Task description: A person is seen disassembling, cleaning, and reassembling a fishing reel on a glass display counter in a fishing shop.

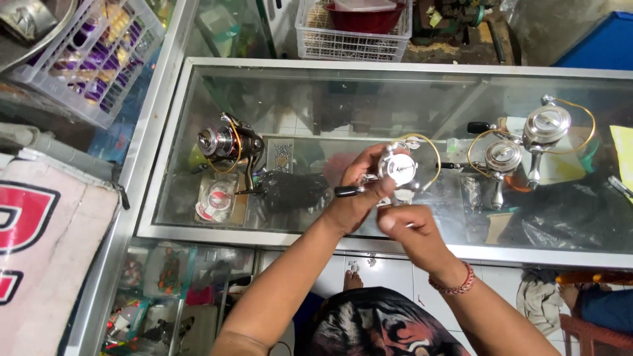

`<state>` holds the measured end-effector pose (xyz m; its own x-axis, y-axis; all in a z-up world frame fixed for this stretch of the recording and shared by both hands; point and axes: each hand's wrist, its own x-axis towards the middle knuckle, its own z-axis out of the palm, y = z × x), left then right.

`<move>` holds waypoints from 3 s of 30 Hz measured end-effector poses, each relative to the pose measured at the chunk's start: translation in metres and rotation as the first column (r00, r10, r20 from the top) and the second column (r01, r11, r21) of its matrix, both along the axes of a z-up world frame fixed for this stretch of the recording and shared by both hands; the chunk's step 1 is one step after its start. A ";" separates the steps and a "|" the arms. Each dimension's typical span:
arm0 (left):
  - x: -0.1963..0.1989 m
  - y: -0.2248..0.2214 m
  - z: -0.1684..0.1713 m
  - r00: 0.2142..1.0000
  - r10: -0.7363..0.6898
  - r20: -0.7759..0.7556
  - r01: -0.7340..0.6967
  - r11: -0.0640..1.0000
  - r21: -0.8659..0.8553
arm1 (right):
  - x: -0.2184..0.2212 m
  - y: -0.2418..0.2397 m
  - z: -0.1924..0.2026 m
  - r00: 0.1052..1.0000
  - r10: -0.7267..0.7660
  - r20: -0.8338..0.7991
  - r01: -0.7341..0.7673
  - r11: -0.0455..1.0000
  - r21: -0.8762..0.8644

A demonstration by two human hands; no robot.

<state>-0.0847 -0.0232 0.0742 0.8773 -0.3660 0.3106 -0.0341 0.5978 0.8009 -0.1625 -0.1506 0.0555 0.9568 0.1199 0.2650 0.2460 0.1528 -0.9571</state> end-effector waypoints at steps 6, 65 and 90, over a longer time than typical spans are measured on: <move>-0.019 0.053 -0.006 0.970 0.179 0.166 -0.217 0.942 0.255 | 0.013 -0.004 0.008 0.992 -0.129 -0.010 0.130 0.986 0.109; 0.042 0.119 0.077 0.751 -0.320 0.578 -0.461 0.372 0.806 | 0.018 0.003 0.049 0.992 0.036 0.118 -0.031 0.998 -0.049; 0.032 0.123 0.069 0.859 -0.333 0.389 -0.267 0.358 0.895 | 0.027 0.008 0.042 0.985 -0.013 0.170 0.020 0.999 -0.035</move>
